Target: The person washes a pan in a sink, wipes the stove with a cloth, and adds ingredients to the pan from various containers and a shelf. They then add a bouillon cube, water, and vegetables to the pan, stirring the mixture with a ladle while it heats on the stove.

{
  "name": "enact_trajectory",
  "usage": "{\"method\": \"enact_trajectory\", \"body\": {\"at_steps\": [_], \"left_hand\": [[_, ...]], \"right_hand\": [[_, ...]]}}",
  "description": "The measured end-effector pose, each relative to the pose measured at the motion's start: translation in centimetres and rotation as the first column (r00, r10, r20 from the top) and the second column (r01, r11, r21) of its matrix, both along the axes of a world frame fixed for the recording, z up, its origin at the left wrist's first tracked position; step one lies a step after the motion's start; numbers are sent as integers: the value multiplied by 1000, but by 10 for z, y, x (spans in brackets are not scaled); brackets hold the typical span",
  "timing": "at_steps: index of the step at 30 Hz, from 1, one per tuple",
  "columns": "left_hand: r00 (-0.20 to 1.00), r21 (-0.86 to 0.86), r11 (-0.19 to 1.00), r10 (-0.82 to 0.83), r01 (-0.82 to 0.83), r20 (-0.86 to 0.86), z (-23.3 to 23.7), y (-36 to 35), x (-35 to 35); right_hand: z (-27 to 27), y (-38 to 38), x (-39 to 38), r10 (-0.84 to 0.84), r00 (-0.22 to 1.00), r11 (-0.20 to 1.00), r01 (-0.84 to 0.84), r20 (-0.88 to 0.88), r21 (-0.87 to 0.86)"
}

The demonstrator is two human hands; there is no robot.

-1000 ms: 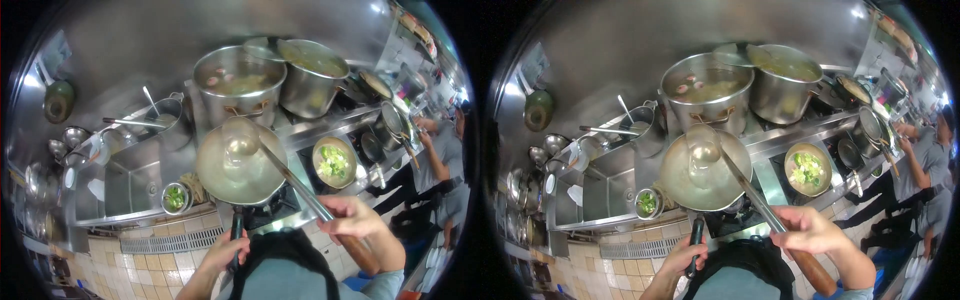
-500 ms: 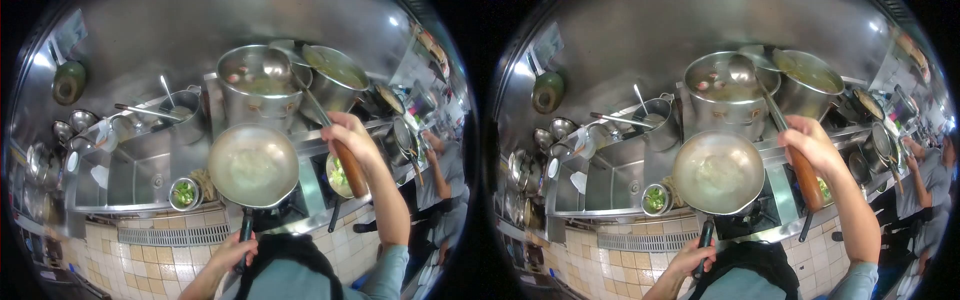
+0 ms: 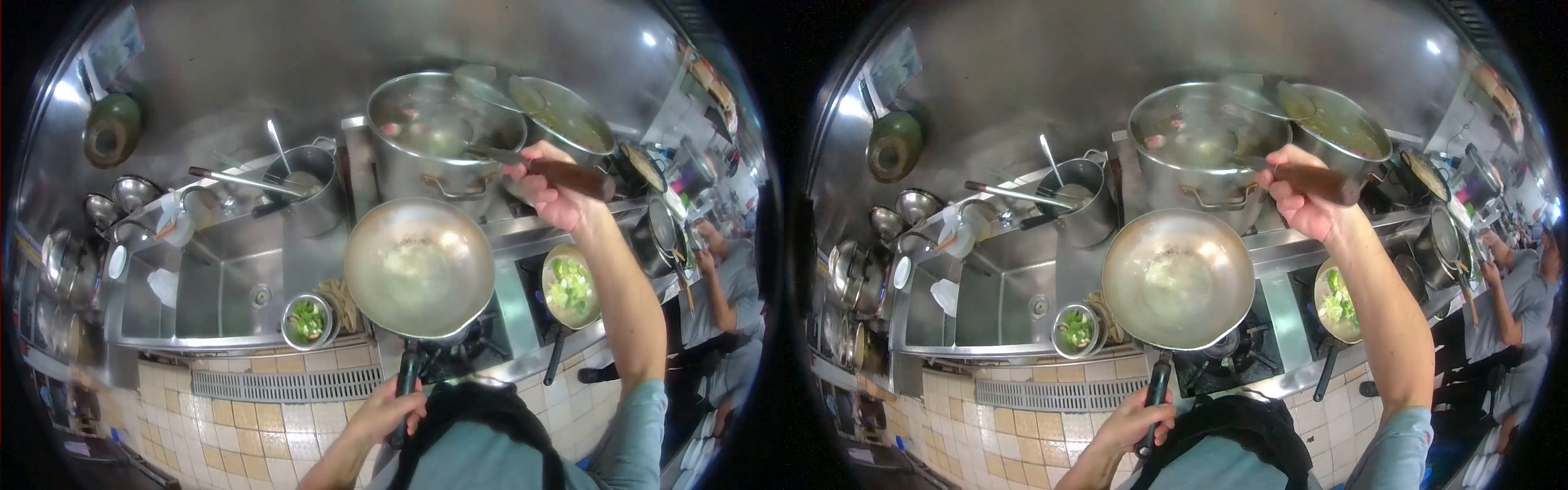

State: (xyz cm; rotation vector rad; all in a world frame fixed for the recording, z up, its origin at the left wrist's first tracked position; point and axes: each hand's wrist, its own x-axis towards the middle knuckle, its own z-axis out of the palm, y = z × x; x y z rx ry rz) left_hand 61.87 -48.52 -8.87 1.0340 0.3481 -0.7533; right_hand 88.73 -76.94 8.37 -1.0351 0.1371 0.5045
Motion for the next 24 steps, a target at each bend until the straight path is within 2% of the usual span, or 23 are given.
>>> {"method": "enact_trajectory", "body": {"at_steps": [2, 3, 7, 9, 20, 22, 24], "left_hand": [[1000, -15, 1000, 0, 0, 7, 3, 1, 2], [1000, -15, 1000, -1, 1, 7, 3, 0, 2], [999, -26, 1000, -11, 12, 31, 6, -2, 5], [999, -26, 1000, -16, 17, 39, 8, -5, 6], [1000, -10, 1000, -4, 4, 9, 15, -21, 2], [1000, -13, 1000, 1, -1, 3, 19, -23, 0], [1000, -17, 1000, 14, -15, -8, 22, -25, -2]], "right_hand": [[-3, -5, 4, -21, 999, 962, 33, -46, 272], [0, -4, 1, 23, 997, 923, 8, -75, 385], [7, -3, -17, 6, 997, 872, 30, -72, 489], [13, -6, -28, 64, 997, 813, -21, -53, 582], [54, -26, -119, 84, 996, 759, -67, 5, 647], [55, -32, -136, 150, 987, 751, -150, 55, 643], [52, -38, -152, 184, 982, 732, -161, 36, 662]]}}
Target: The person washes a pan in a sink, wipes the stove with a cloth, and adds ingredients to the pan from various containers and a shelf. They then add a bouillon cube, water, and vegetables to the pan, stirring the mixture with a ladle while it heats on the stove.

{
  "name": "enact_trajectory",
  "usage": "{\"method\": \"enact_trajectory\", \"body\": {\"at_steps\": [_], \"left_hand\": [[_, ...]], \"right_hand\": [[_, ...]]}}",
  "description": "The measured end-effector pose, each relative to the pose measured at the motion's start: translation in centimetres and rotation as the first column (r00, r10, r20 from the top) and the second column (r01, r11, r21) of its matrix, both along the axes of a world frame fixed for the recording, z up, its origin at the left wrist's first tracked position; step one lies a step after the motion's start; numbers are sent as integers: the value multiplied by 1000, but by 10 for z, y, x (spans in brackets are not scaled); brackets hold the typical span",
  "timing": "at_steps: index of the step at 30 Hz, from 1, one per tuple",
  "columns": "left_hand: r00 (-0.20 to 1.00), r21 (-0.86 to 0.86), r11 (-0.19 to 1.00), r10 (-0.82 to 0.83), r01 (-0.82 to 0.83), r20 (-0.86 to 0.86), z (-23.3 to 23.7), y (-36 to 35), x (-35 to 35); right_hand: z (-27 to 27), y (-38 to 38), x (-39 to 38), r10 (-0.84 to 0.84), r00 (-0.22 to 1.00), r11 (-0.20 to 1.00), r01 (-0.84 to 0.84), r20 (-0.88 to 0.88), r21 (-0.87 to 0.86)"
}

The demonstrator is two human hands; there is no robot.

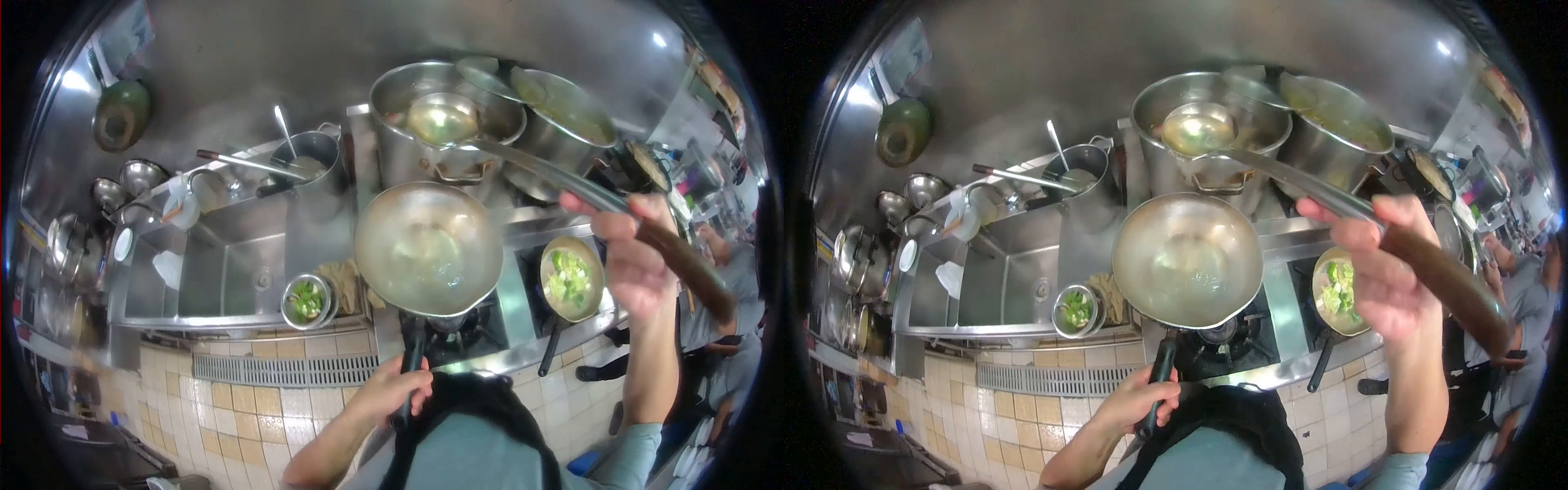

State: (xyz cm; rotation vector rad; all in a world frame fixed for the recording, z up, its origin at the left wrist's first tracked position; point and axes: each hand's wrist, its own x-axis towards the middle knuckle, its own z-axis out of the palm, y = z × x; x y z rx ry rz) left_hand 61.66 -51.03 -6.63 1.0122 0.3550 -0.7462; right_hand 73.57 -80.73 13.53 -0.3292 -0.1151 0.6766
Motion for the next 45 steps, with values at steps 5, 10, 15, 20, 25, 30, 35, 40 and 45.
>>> {"method": "enact_trajectory", "body": {"at_steps": [5, 10, 15, 20, 25, 30, 35, 40, 45], "left_hand": [[999, -1, 1000, -3, 3, 48, 8, 0, -5], [994, -5, 996, 87, -87, 63, 5, 0, -12], [991, -54, 995, 89, -84, 101, -2, 2, -16], [995, -33, 999, -7, 10, 101, 1, 2, -9], [998, 11, 1000, -3, 2, 57, -2, 7, -7], [1000, 11, 1000, -15, 14, 15, -7, 14, -1], [1000, 25, 1000, -11, 11, 8, -12, 19, 5], [1000, 47, 999, 0, -1, 15, -10, 23, 10], [1000, 17, 1000, -3, 3, -3, -11, 27, 16]], "right_hand": [[-5, -5, -37, -81, 997, 992, 81, 3, -102], [-37, -38, -56, -49, 907, 719, 322, 418, -616], [-36, -22, -81, 98, 912, 396, 331, 398, -856], [-42, -15, -87, 8, 932, 317, 342, 363, -885], [-23, -2, -45, -14, 882, 271, 456, 470, -848], [-21, 22, 29, 0, 817, 207, 565, 577, -799], [-27, 44, 93, 95, 798, 124, 583, 595, -803], [-35, 59, 125, 73, 838, 71, 536, 540, -841], [-42, 52, 151, -85, 958, 483, 280, 274, -830]]}}
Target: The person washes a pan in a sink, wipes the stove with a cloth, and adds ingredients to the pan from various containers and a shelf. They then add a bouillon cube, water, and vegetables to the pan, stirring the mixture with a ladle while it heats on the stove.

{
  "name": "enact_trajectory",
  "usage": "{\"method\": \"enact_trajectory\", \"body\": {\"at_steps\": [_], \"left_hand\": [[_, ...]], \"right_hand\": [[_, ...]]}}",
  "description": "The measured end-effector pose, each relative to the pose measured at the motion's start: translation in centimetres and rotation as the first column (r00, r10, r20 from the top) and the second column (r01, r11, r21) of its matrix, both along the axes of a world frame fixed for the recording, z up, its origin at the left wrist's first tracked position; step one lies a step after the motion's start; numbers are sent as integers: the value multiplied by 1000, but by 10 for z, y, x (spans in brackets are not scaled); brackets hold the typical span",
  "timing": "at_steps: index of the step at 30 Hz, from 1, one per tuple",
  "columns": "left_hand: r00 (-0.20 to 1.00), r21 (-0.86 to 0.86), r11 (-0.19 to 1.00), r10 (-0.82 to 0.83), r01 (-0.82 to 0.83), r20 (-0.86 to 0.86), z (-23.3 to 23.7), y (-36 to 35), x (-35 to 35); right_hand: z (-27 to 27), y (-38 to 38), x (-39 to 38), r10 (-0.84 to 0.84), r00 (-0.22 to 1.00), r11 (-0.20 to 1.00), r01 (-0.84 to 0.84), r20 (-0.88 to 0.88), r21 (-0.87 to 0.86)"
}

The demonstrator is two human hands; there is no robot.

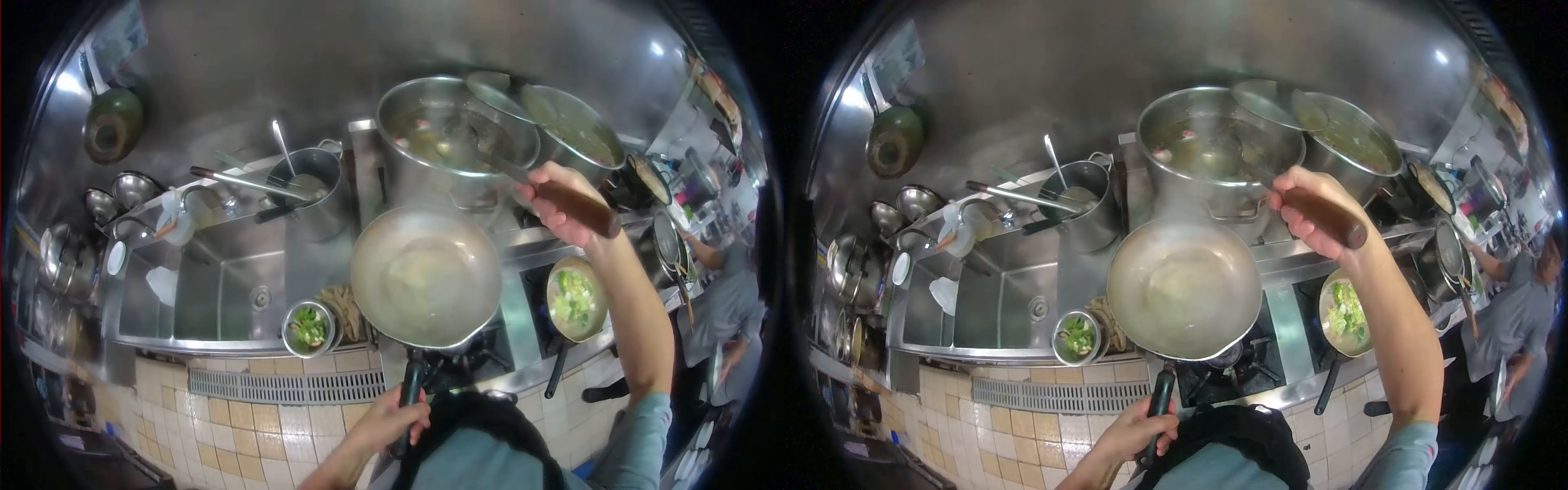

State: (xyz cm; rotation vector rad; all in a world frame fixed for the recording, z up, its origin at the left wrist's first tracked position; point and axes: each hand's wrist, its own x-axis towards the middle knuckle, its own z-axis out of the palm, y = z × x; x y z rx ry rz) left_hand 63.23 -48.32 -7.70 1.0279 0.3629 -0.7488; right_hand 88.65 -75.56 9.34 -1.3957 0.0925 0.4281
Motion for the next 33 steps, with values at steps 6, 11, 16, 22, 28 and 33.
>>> {"method": "enact_trajectory", "body": {"at_steps": [6, 11, 16, 22, 28, 33], "left_hand": [[1000, -17, 1000, -18, 18, 25, 1, 1, -1], [1000, 1, 1000, -12, 12, 28, 7, -2, -4], [999, 6, 1000, -7, 6, 43, 10, -6, -10], [999, 27, 1000, 10, -11, 35, 23, -12, -18], [999, 34, 999, 32, -33, 33, 28, -17, -25], [998, 31, 999, 32, -34, 57, 26, -17, -28]], "right_hand": [[-7, -16, -3, 91, 973, 686, 93, -212, 722], [9, -20, -40, 140, 977, 622, 38, -160, 782], [32, -28, -85, 168, 975, 531, 33, -144, 846], [35, -50, -140, 220, 973, 520, -58, -68, 852], [26, -65, -180, 293, 955, 537, -131, -38, 833], [14, -66, -212, 69, 996, 956, -82, 56, 282]]}}
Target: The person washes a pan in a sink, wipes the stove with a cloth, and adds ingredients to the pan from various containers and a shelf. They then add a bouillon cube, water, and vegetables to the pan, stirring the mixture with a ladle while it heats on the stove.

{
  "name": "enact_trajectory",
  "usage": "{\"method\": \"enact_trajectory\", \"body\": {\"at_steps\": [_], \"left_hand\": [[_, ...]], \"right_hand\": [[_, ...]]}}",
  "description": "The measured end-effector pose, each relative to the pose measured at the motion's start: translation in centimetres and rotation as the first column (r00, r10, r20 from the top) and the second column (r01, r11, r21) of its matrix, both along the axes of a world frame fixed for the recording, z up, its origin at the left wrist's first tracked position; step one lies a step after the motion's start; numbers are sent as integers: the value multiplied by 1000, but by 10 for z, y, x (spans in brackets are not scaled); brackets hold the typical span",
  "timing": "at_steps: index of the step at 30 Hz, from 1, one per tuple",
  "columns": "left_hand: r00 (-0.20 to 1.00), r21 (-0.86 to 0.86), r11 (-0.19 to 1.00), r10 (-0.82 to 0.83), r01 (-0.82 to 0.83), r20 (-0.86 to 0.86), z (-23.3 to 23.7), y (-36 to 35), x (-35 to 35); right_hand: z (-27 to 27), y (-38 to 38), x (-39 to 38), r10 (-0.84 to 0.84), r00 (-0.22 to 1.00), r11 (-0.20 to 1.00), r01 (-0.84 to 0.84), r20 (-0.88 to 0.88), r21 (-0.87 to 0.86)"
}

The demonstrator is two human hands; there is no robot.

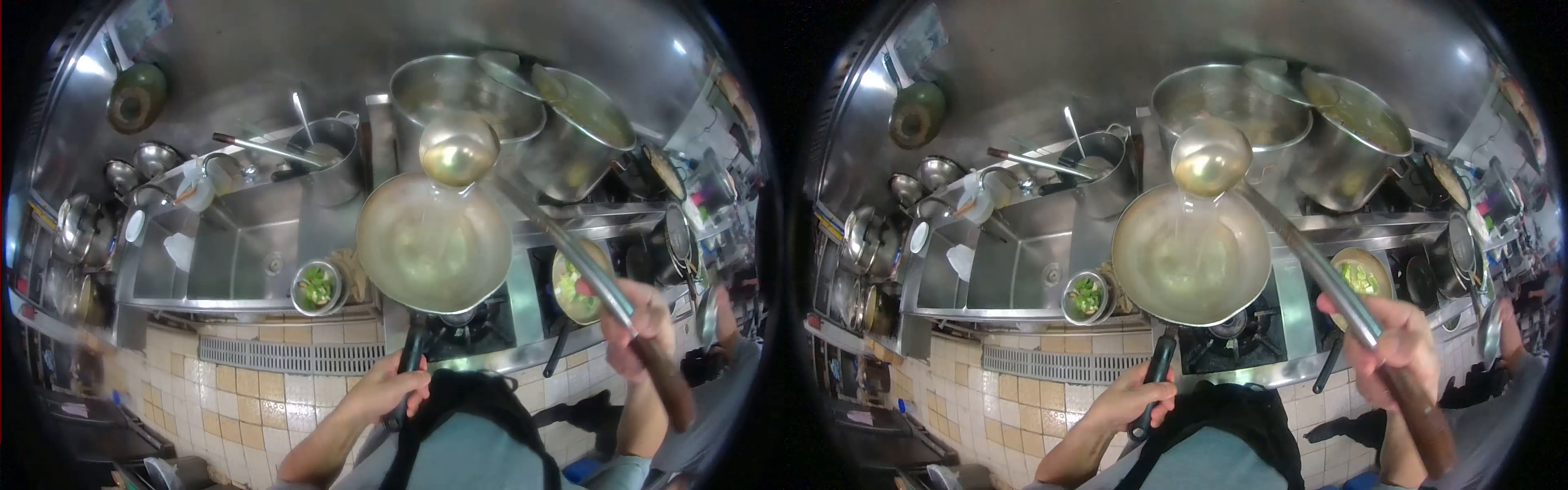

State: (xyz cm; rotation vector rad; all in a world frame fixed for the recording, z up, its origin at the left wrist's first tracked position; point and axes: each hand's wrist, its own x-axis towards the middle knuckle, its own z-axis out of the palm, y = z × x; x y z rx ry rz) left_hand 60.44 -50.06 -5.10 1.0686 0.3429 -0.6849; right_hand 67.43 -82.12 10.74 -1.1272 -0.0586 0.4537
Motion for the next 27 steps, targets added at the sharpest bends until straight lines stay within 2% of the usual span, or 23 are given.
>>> {"method": "enact_trajectory", "body": {"at_steps": [2, 4, 6, 10, 12, 16, 21, 27], "left_hand": [[1000, -17, 1000, -6, 6, 14, -2, -1, 2], [1000, 17, 1000, -19, 19, 17, -4, -1, 2], [1000, 18, 1000, -13, 12, 12, -3, -2, 1], [1000, -4, 1000, -30, 30, -2, -11, 3, 0], [1000, -8, 1000, -31, 31, -4, -16, 7, -2], [999, 16, 999, -30, 30, -17, -23, 14, -1], [999, 5, 999, -39, 39, -25, -33, 24, 4], [997, -10, 999, -53, 53, -53, -40, 38, 16]], "right_hand": [[-6, -1, -14, -12, 999, 980, 21, 45, -200], [-6, 9, -26, -71, 997, 937, 66, -3, -343], [-2, 11, -32, 14, 1000, 887, -18, -12, -461], [-3, 17, -29, -49, 997, 877, 68, 52, -476], [5, 22, -14, -110, 992, 895, 128, 65, -428], [10, 40, 40, -80, 969, 885, 177, 233, -431], [-2, 60, 116, -70, 961, 853, 197, 267, -483], [-18, 84, 165, -135, 948, 784, 281, 290, -554]]}}
